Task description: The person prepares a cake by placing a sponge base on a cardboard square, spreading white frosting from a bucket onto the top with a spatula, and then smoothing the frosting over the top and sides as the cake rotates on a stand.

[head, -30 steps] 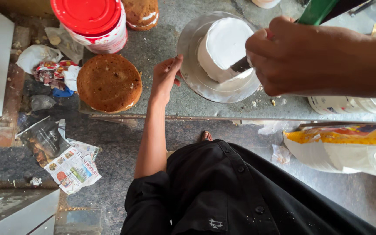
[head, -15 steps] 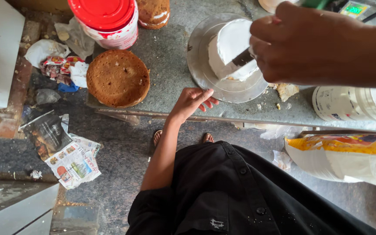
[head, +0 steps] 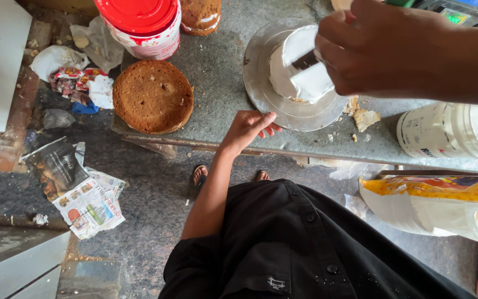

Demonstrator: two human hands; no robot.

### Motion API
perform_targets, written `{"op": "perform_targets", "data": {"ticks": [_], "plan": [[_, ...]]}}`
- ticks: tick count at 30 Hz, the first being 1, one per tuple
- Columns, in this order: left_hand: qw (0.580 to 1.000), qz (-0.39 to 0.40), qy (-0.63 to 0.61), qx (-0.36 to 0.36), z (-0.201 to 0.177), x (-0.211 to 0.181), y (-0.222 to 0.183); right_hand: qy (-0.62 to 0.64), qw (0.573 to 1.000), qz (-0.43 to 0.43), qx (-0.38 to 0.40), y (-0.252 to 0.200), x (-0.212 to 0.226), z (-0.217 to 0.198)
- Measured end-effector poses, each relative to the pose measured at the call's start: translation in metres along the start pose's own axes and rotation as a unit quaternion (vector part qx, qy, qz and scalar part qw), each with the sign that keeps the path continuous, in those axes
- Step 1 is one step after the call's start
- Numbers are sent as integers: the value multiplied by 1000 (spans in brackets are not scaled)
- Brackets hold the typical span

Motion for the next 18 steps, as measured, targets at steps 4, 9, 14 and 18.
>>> {"op": "perform_targets", "data": {"ticks": [4, 9, 14, 18], "plan": [[999, 24, 40, -27, -18, 1, 8, 23, 999, 22, 28, -1, 8, 1], [989, 57, 19, -134, -43, -8, 11, 28, 1000, 6, -7, -8, 8, -9], [995, 48, 70, -48, -13, -11, -3, -42, 995, 87, -41, -2, -10, 11], [998, 35, -14, -58, 4, -5, -9, 18, 997, 60, 42, -19, -3, 18]]}}
Point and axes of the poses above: each hand's wrist, its own y-axis towards the middle knuckle, its own z-axis out of the palm, x = y × z, the point moved 5 cm from there along y, towards the middle knuckle, and after that the axes turned 7 degrees about -y, right-handed, at the moved point
